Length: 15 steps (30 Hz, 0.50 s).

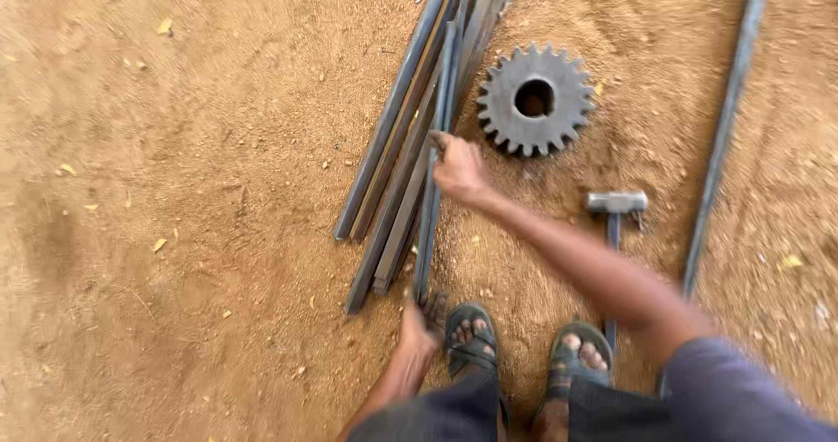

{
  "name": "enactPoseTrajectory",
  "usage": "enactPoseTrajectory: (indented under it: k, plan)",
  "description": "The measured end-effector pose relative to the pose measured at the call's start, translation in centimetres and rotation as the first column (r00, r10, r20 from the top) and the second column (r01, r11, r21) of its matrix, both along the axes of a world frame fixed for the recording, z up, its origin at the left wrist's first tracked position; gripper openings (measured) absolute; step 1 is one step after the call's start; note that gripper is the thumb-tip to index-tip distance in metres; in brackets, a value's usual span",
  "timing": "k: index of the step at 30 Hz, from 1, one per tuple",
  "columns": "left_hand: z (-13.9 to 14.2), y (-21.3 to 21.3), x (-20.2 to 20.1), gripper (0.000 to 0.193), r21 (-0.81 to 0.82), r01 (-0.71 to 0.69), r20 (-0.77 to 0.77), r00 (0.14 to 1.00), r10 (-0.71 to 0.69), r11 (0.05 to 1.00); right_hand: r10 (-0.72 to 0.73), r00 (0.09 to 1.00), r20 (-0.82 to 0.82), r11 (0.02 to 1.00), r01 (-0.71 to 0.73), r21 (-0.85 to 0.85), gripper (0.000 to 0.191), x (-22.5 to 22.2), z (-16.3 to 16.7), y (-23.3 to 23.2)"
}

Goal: The person strikes a long thin metal rod with a hammer while holding it against a metal gear on a dirt ground, periodically rotating the rod.

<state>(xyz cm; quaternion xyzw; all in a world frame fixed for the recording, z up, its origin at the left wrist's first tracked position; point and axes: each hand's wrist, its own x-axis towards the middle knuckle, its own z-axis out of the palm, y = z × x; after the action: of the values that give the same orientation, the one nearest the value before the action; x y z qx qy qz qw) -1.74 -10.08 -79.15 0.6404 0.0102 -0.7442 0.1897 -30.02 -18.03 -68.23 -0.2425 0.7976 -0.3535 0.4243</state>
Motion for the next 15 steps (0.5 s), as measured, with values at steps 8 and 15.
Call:
enactPoseTrajectory:
  k: [8, 15]
  plan:
    - [6.7, 2.2, 3.7, 0.042, -0.398, 0.916, 0.861, 0.390, -0.327, 0.046, 0.867, 0.420, -0.269, 0.461, -0.473, 0.751, 0.047, -9.3, 13.1, 24.3]
    - [5.9, 3.4, 8.1, 0.042, -0.103, 0.978, 0.955, 0.047, -0.292, -0.180, 0.859, 0.495, -0.129, 0.207, -0.105, 0.973, 0.062, -11.2, 18.8, 39.7]
